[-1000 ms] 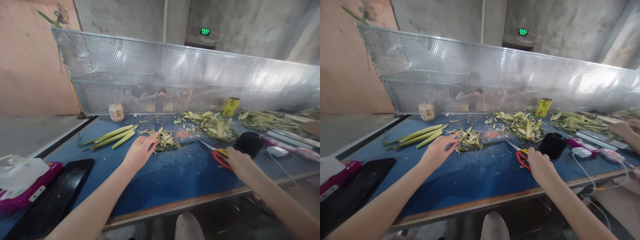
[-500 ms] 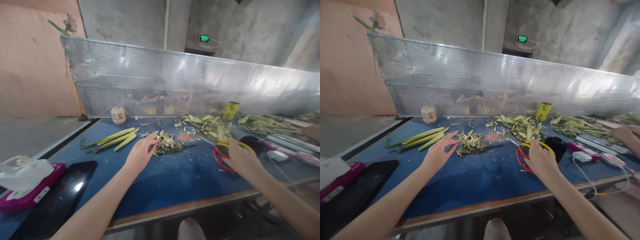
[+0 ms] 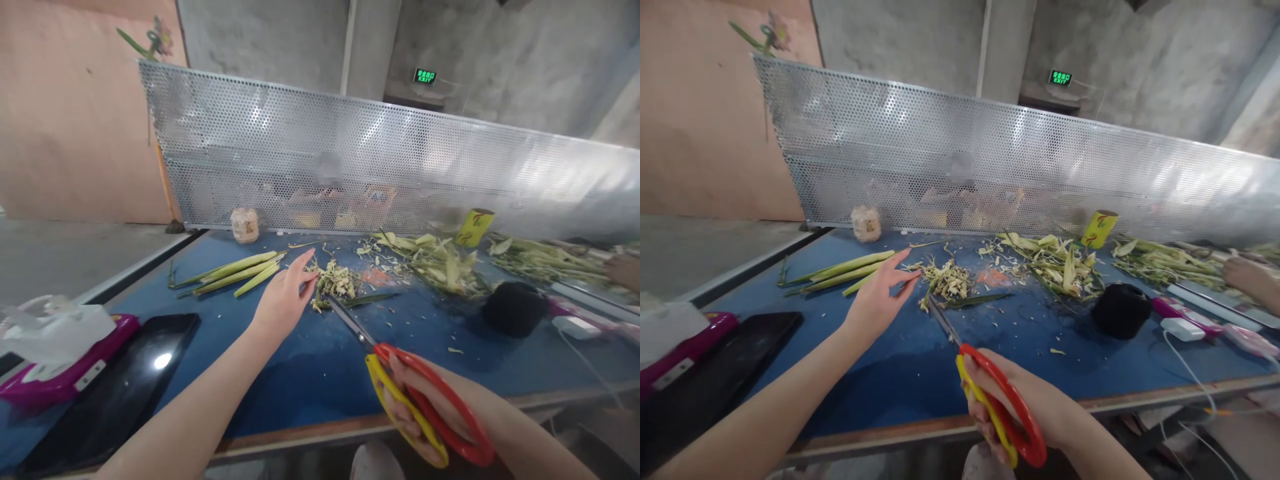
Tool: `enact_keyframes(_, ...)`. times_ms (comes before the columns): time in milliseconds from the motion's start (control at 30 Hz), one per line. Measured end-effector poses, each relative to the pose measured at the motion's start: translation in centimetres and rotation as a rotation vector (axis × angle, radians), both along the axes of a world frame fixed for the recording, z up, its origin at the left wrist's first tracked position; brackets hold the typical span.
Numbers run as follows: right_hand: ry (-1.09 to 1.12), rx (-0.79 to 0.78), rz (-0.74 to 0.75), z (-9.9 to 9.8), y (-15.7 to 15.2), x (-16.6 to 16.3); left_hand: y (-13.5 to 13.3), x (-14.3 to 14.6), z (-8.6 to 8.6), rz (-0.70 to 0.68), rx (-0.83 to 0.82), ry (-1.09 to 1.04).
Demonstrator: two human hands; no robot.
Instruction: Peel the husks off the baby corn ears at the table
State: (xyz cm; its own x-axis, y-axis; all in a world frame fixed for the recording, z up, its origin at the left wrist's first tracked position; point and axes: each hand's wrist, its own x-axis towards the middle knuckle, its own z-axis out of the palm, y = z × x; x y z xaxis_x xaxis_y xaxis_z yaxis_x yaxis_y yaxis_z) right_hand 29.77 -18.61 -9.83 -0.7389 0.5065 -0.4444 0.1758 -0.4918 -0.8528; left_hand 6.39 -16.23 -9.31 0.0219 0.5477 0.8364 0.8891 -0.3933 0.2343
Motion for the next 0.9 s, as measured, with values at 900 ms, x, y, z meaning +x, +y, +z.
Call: enact_keyframes(900,-0.108,0.056,-0.114,0.6,1.4,-3.2,0.2,0.3,-0.4,-0.047,0.091,0.221)
